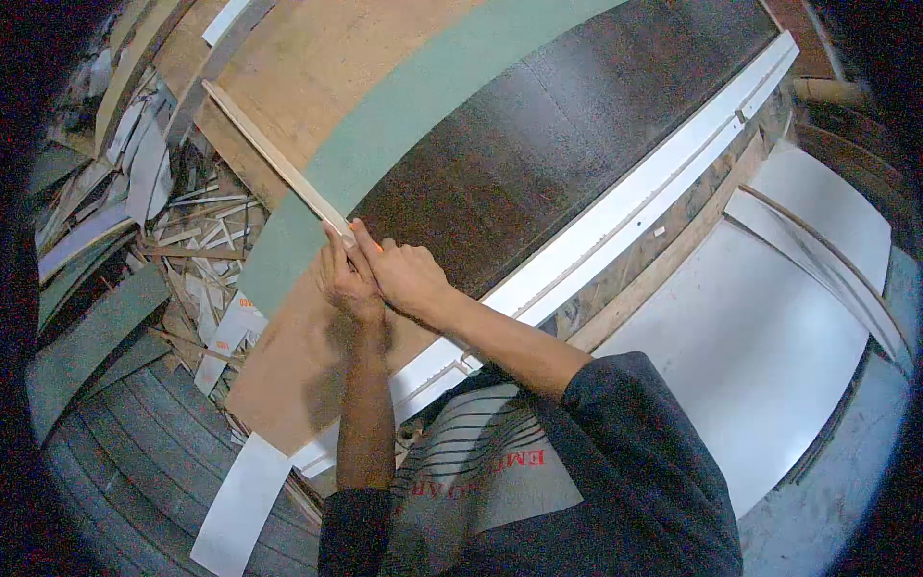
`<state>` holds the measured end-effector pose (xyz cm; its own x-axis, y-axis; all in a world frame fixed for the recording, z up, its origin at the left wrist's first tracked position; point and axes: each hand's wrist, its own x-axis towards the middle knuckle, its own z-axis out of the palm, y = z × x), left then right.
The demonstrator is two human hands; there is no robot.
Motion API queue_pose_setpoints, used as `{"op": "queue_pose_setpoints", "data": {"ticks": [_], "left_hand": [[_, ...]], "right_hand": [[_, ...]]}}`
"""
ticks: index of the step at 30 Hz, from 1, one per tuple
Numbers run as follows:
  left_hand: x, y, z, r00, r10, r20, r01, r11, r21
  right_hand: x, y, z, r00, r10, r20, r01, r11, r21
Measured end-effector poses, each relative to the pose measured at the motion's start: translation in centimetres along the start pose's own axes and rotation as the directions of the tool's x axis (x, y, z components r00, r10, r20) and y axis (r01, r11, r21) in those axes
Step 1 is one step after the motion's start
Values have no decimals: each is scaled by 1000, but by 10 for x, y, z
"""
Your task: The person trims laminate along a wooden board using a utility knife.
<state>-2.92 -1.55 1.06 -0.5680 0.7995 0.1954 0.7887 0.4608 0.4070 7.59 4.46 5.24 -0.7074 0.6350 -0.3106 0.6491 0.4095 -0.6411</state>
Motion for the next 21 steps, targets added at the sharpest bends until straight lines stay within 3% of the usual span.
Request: {"op": "queue_pose_setpoints", "data": {"ticks": [14, 17, 21], "left_hand": [[2, 0, 1, 1000, 5, 1, -5, 1000, -24], [-2, -2, 6, 999, 29, -30, -29, 1000, -4], [0, -1, 8, 997, 31, -72, -28, 999, 39]], "right_hand": [[-3, -1, -4, 997, 32, 66, -32, 999, 2], [-5, -1, 5, 998, 43, 44, -44, 998, 36], [10, -7, -4, 992, 125, 21, -126, 964, 233]]}}
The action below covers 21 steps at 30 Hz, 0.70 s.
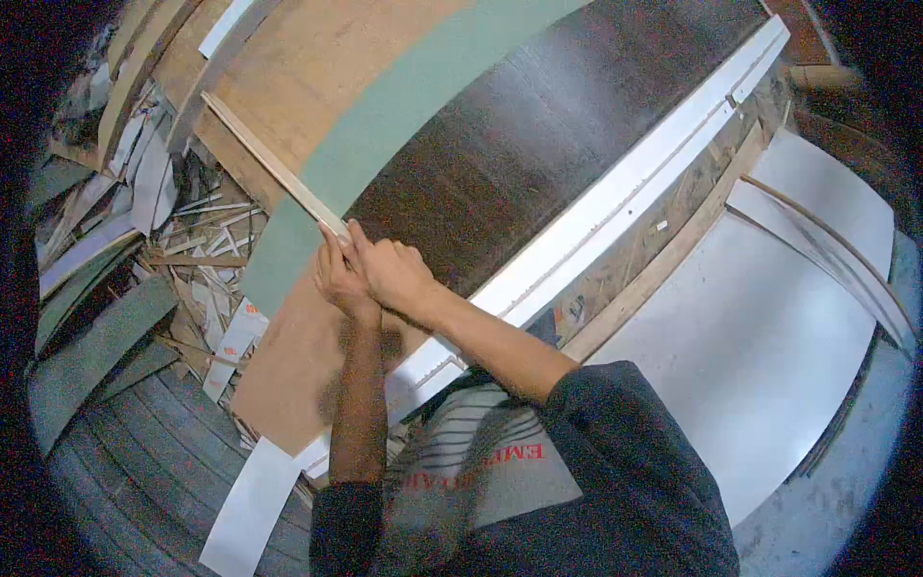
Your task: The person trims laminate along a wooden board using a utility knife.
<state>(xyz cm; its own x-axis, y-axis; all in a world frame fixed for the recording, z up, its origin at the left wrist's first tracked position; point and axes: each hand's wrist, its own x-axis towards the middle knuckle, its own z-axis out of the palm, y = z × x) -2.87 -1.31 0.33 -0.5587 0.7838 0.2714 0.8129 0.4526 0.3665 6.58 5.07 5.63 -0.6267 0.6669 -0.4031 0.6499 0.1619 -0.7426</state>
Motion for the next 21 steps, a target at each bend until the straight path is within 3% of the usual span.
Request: {"op": "queue_pose_setpoints", "data": {"ticks": [2, 3, 6, 9, 12, 14, 16, 18, 21], "left_hand": [[-3, 5, -8, 999, -18, 30, 19, 1000, -22], [1, 9, -11, 998, -37, 51, 40, 998, -50], [0, 10, -11, 999, 28, -23, -29, 999, -43], [-3, 8, -13, 1000, 4, 29, -2, 998, -70], [-1, 10, -12, 1000, -21, 23, 21, 1000, -18], [1, 10, -10, 997, -54, 53, 54, 998, -10], [-3, 10, -12, 991, -95, 96, 94, 996, 10], [-1, 10, -12, 998, -42, 38, 44, 998, -45], [-1, 9, -11, 998, -49, 46, 50, 998, -33]], "right_hand": [[-4, -7, -7, 998, 59, -26, -53, 982, 180], [-2, -4, -6, 998, 48, -42, -40, 982, 183], [10, 6, 1, 999, 18, -43, -3, 944, 331], [15, 0, -6, 996, 11, -93, 18, 953, 304], [2, 0, -12, 999, 14, -42, -6, 982, 190], [-8, 10, -15, 993, 8, -118, 4, 995, 99], [-14, 19, -16, 998, -25, -66, 27, 999, 35], [-15, 20, -11, 998, -57, -16, 56, 998, -27], [-16, 21, -7, 991, -113, -65, 105, 987, -125]]}}
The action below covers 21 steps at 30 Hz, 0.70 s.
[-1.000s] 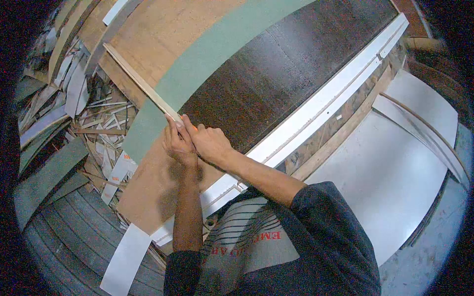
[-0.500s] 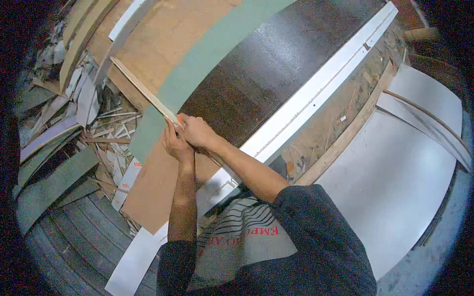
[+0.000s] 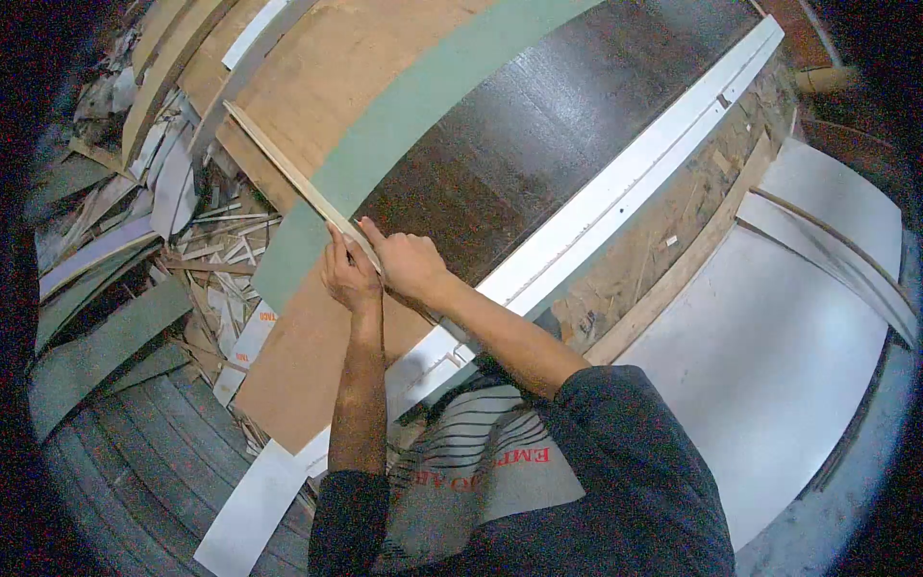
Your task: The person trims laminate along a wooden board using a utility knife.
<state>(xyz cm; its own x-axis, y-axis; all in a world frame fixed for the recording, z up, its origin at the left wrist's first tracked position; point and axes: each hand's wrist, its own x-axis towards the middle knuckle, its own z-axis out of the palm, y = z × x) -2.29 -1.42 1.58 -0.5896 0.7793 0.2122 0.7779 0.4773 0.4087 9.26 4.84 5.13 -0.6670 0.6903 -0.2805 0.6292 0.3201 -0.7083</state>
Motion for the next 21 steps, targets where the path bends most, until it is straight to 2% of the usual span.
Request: {"op": "queue_pose_setpoints", "data": {"ticks": [4, 6, 10, 12, 13, 16, 18, 19, 21], "left_hand": [[1, 0, 0, 999, 34, -34, -34, 999, 4], [2, -1, -1, 999, -16, 29, 16, 1000, -7], [-2, -9, 4, 999, -27, 41, 27, 1000, -11], [-1, -10, 6, 999, 31, -17, -31, 999, 23], [0, -8, 3, 999, -8, 34, 7, 1000, 29], [1, -7, 4, 999, -13, 46, 10, 998, 57], [3, -6, 5, 1000, 11, 11, -12, 1000, 28], [2, -6, 5, 999, 29, -15, -29, 1000, 7], [1, -7, 4, 999, 31, -8, -31, 999, 20]], "right_hand": [[-3, -6, 3, 999, -40, 22, 41, 997, -58], [-3, -9, 8, 999, -44, 7, 44, 996, -76], [10, -15, 7, 998, 42, 46, -42, 999, -1], [11, -22, 5, 995, 59, 75, -60, 998, 24], [9, -24, 3, 997, 61, 51, -64, 997, 50], [10, -16, 10, 998, 60, 15, -62, 994, 95], [8, -7, 12, 995, -15, -95, 22, 997, 73], [6, -5, 9, 996, -16, -90, 23, 997, 71], [0, -5, 2, 999, -24, 44, 25, 1000, -10]]}}
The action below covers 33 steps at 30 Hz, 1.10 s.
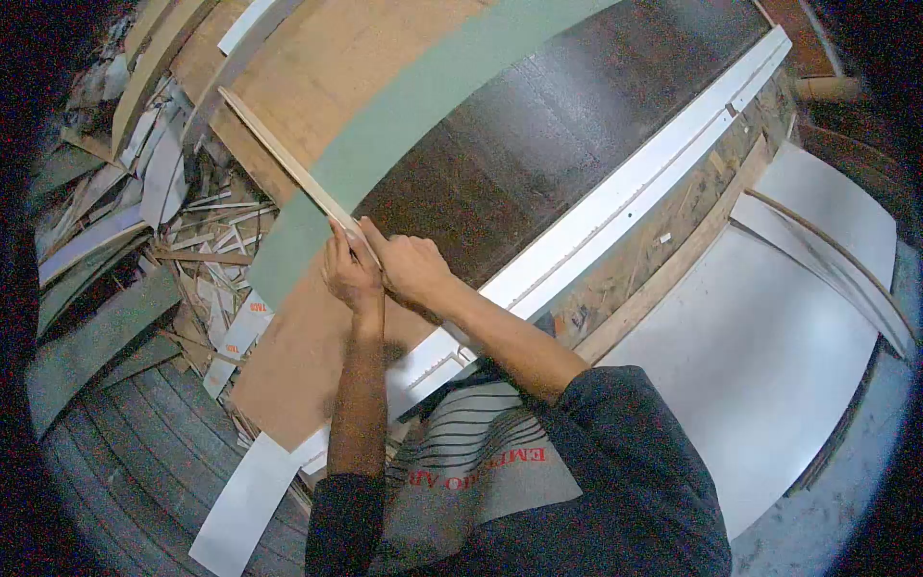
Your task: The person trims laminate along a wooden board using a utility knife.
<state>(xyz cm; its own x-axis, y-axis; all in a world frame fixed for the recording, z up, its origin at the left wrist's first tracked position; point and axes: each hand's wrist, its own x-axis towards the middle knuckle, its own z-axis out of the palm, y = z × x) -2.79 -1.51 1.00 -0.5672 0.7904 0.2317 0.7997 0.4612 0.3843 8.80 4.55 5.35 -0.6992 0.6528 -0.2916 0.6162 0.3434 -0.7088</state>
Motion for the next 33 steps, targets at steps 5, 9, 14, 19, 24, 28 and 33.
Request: {"op": "queue_pose_setpoints", "data": {"ticks": [5, 9, 14, 19, 24, 28, 33], "left_hand": [[3, 5, -3, 1000, 9, -16, -9, 1000, -11], [-1, 1, 1, 999, -37, 31, 37, 999, -10], [0, -5, 5, 998, 40, -52, -38, 998, 41], [-2, 0, -3, 998, -36, 45, 37, 999, -11], [3, 4, -2, 1000, 3, -8, -3, 1000, -21], [-4, 1, -3, 998, -42, 46, 42, 999, 13], [2, 5, -5, 997, -56, 60, 57, 998, -10]], "right_hand": [[1, -2, 3, 1000, -1, -16, 0, 999, -37], [25, -17, -2, 993, 100, 58, -103, 993, 56], [18, -10, -6, 998, 63, -21, -62, 997, 53], [-1, -7, -6, 1000, -14, 8, 15, 999, -41], [12, -7, 10, 1000, 31, -2, -31, 998, -56], [14, -6, 5, 997, 65, 42, -66, 997, 37], [5, -6, 9, 999, 28, -45, -29, 1000, -5]]}}
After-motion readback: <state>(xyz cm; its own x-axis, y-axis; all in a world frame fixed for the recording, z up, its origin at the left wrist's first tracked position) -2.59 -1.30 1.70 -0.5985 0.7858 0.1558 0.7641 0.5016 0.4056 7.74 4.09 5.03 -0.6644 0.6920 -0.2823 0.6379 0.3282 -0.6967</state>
